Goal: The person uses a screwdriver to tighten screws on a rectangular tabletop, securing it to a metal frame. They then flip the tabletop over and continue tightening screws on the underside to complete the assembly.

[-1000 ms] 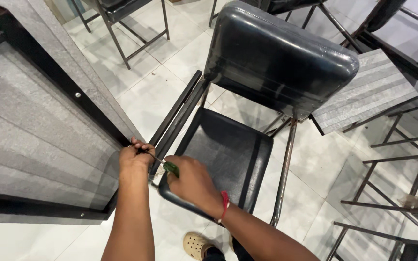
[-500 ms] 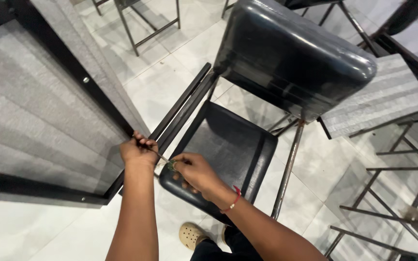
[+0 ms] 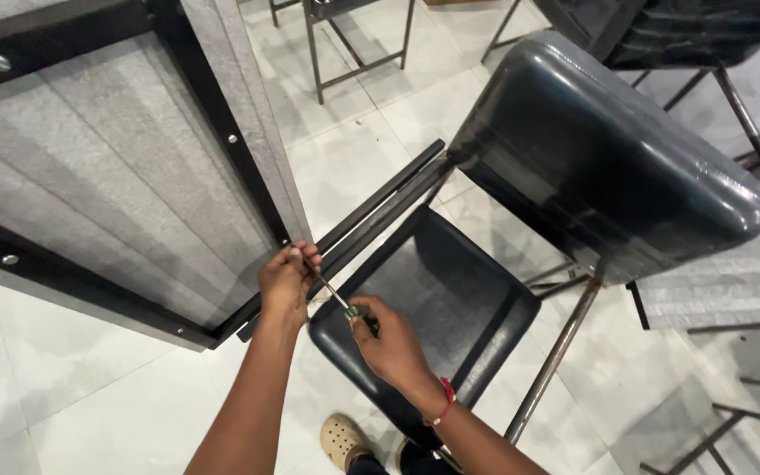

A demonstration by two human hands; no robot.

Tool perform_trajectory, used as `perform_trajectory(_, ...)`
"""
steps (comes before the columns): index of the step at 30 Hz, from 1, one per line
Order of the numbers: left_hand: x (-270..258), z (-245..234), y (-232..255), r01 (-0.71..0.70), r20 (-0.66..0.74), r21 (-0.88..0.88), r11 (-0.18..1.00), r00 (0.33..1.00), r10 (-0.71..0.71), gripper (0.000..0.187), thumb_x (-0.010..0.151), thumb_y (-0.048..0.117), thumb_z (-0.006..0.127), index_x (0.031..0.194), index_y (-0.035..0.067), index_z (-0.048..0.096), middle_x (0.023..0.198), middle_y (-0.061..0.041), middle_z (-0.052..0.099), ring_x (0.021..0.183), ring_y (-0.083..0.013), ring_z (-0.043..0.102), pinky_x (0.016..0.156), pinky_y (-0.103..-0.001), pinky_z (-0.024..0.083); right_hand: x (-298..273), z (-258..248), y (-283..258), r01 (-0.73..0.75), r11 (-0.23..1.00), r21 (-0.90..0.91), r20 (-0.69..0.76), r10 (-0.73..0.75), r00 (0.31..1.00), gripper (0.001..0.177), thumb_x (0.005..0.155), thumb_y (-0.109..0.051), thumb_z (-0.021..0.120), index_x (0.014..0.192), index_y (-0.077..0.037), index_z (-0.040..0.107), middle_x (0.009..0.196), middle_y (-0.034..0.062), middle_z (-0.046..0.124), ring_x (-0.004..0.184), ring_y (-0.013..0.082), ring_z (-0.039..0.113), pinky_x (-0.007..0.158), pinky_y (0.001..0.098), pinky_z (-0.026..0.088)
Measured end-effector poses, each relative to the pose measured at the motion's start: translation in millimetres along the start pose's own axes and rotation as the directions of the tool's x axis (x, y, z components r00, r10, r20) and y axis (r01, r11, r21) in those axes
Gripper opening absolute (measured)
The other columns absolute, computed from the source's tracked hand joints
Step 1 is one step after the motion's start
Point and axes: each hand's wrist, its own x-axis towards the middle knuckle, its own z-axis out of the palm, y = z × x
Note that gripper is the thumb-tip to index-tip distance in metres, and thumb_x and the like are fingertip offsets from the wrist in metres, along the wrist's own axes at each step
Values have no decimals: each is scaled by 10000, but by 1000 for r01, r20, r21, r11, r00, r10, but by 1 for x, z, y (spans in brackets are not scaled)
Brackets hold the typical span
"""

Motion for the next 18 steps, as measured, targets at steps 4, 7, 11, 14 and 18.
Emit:
perform_trajectory(4,8,1,-14,-8,-63,-80,997,998,3,187,1054,137,523,1124,30,659,966,-86,718,801,-176,682,722,-310,561,3,-3,2,-19,1000,-19,-4,19,1000,284,910,-174,677,1183,-100,703,836,140,743,684,216,701,664,356,537)
perform_trajectory(7,16,0,-11,-16,-101,-147,989,995,1,180,1049,114,521,1132,9,642,960,-101,715,796,-192,682,696,-316,548,7,-5,1,60,998,12,-11,-60,998,277,911,-166,691,1174,-82,701,869,151,743,727,251,720,678,373,550)
perform_trajectory(11,14,3,-6,-6,-131,-174,985,991,-17,205,1048,89,507,1152,-28,640,975,-121,713,814,-206,690,710,-315,558,1,-11,0,337,937,-93,-111,-346,932,298,888,-93,709,1180,-45,679,1001,175,724,865,334,704,744,424,550)
perform_trajectory(14,3,9,1,2,-142,-165,986,990,-26,236,1057,107,471,1164,-24,637,1006,-119,710,841,-203,691,734,-312,565,-7,-14,-6,287,941,-180,-70,-303,950,342,898,-86,695,1237,-63,648,1040,167,677,881,351,689,736,447,544)
perform_trajectory(18,-8,15,6,0,-133,-182,983,991,-25,252,1064,103,443,1160,-32,633,1033,-129,704,876,-206,689,761,-317,575,-17,-14,-14,308,908,-284,-76,-341,937,363,883,-69,696,1243,-79,647,1004,154,639,870,364,668,713,476,528)
